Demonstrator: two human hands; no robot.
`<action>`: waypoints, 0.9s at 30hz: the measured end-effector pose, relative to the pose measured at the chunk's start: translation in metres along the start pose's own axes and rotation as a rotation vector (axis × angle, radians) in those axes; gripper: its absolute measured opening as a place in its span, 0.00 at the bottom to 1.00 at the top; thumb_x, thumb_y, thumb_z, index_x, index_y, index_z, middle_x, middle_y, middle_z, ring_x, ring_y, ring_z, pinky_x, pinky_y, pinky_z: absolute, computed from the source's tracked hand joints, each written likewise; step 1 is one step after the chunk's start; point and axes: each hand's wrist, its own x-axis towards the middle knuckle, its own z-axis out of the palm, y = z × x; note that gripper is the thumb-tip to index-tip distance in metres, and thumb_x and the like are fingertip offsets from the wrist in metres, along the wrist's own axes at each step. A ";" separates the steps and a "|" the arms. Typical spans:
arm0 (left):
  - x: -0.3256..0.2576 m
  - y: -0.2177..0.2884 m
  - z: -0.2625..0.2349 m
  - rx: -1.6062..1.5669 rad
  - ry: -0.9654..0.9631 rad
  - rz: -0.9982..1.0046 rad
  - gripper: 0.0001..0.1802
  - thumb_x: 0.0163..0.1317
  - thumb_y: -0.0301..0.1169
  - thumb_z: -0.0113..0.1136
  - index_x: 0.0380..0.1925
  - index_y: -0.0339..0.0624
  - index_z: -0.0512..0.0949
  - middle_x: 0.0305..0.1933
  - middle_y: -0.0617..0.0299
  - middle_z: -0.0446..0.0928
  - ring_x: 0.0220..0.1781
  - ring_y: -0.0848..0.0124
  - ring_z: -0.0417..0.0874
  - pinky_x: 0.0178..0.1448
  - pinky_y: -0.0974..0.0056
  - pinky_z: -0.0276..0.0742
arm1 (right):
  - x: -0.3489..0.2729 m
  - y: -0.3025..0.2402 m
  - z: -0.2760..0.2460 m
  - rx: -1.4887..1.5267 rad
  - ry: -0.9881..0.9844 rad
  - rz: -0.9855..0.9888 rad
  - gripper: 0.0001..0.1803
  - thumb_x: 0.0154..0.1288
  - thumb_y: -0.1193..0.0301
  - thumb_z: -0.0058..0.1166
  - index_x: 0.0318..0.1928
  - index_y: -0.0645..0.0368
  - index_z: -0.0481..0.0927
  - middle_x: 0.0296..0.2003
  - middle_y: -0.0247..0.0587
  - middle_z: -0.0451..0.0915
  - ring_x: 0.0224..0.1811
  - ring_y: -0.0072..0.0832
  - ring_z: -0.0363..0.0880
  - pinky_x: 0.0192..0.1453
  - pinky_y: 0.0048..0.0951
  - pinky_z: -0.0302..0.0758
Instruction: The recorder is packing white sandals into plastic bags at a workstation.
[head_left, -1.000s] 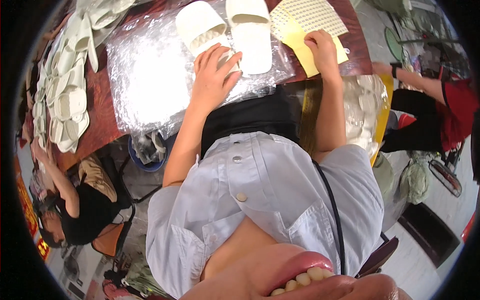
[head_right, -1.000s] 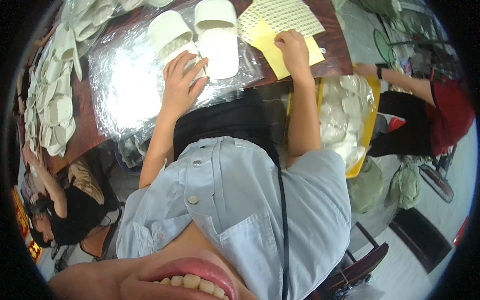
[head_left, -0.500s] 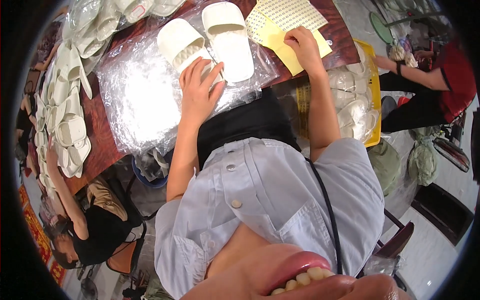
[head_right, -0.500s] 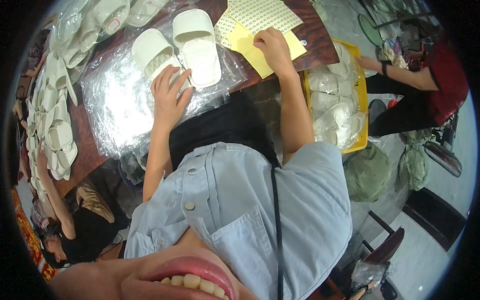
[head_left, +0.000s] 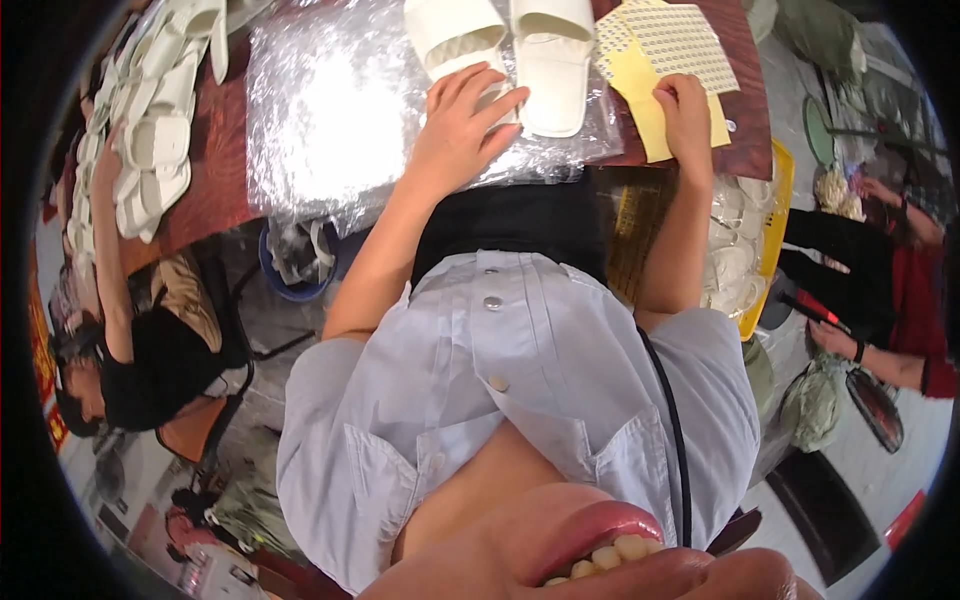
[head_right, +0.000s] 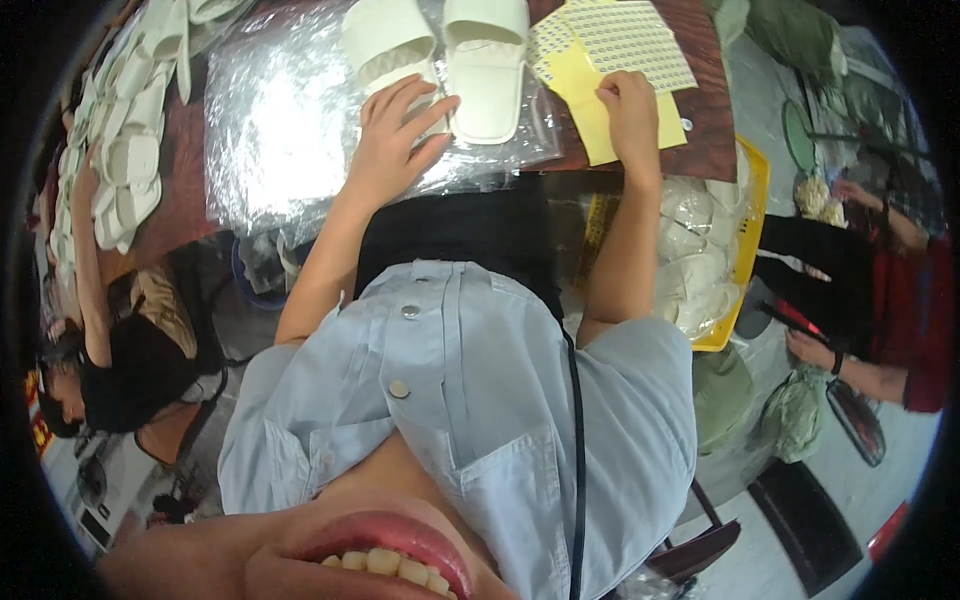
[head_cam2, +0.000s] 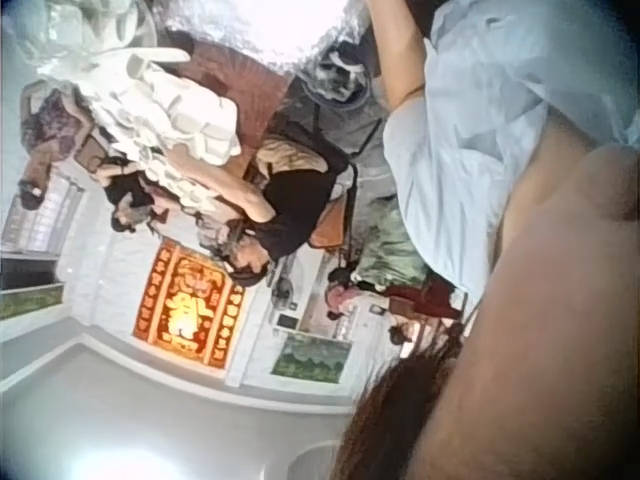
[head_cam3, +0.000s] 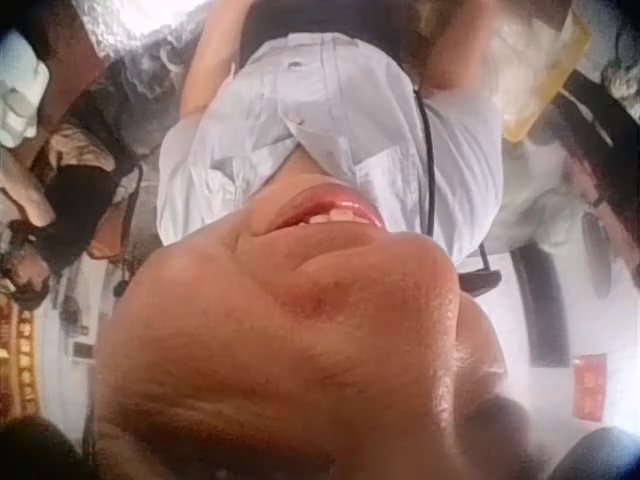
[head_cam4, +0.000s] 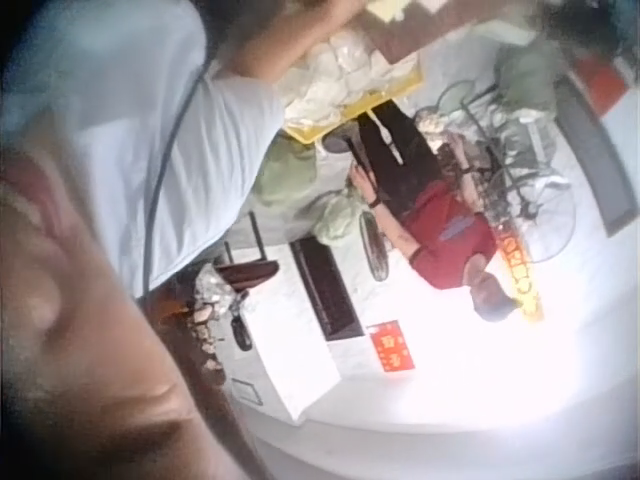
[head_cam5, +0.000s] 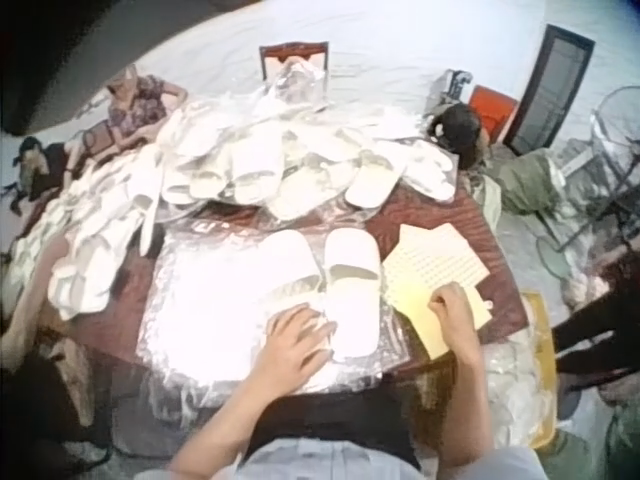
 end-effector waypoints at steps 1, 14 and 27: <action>-0.001 -0.002 0.003 -0.005 0.016 0.007 0.24 0.56 0.35 0.68 0.55 0.54 0.81 0.59 0.57 0.74 0.67 0.57 0.70 0.70 0.52 0.59 | 0.000 0.004 0.000 -0.008 0.011 -0.016 0.05 0.60 0.77 0.58 0.36 0.64 0.78 0.35 0.47 0.76 0.42 0.44 0.75 0.48 0.39 0.71; -0.007 -0.007 0.006 0.035 0.047 0.005 0.22 0.56 0.36 0.67 0.54 0.57 0.81 0.58 0.60 0.75 0.67 0.57 0.70 0.70 0.51 0.60 | -0.007 -0.130 0.004 0.381 -0.186 -0.136 0.04 0.61 0.79 0.57 0.37 0.64 0.76 0.40 0.44 0.74 0.45 0.39 0.73 0.53 0.34 0.70; -0.005 -0.007 0.008 0.038 0.049 0.018 0.22 0.58 0.37 0.66 0.55 0.59 0.81 0.59 0.60 0.74 0.68 0.58 0.69 0.69 0.51 0.61 | -0.014 -0.106 0.057 0.116 -0.112 -0.062 0.08 0.57 0.75 0.65 0.38 0.59 0.80 0.37 0.42 0.78 0.39 0.39 0.76 0.45 0.38 0.72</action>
